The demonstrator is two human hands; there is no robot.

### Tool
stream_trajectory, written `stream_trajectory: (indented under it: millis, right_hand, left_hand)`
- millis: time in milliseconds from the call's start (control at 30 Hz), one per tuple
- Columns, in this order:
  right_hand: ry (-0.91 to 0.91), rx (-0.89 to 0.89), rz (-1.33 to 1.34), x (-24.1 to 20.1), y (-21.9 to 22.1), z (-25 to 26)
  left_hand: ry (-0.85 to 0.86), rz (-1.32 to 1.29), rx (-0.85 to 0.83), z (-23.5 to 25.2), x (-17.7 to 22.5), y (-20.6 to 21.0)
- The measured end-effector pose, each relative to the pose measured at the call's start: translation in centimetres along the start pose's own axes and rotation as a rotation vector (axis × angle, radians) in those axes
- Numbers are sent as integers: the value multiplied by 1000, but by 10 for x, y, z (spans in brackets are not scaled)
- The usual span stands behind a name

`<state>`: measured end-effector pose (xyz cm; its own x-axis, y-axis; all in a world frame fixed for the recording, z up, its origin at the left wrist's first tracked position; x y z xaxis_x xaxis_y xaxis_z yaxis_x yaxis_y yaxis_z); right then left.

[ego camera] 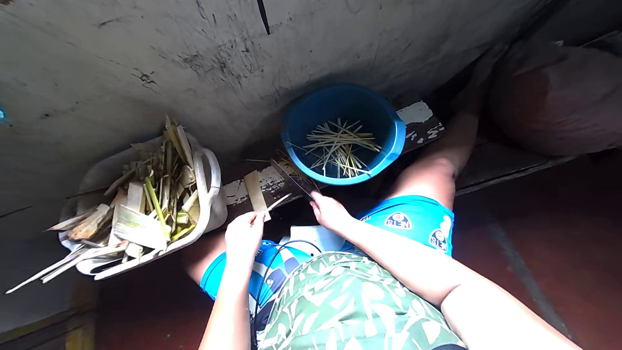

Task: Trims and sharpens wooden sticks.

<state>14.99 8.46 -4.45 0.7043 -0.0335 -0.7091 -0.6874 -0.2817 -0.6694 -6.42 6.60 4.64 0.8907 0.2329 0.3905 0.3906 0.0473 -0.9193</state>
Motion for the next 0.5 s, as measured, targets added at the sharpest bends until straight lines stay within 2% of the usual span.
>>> stream_trajectory:
  millis: [167, 267, 433, 500]
  right_hand:
    - [-130, 115, 322, -7, -3, 1]
    - [-164, 98, 468, -13, 0, -1]
    - [-135, 212, 452, -11, -12, -4]
    - [-146, 195, 466, -13, -15, -3]
  left_hand:
    - [68, -142, -68, -3, -4, -19]
    - [92, -168, -103, -5, 0, -25]
    - [122, -136, -168, -3, 6, -30]
    - [120, -131, -199, -3, 7, -30]
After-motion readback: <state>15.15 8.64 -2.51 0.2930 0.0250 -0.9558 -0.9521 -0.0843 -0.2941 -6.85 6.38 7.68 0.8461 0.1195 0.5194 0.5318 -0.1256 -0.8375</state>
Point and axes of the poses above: each hand's wrist, its own z-axis towards the middle knuckle, its own y-axis out of the palm, x = y × z, the point moved 9 cm from there along z, towards the middle knuckle, and after that the axes turned 12 degrees about x, right-handed, at the moved point
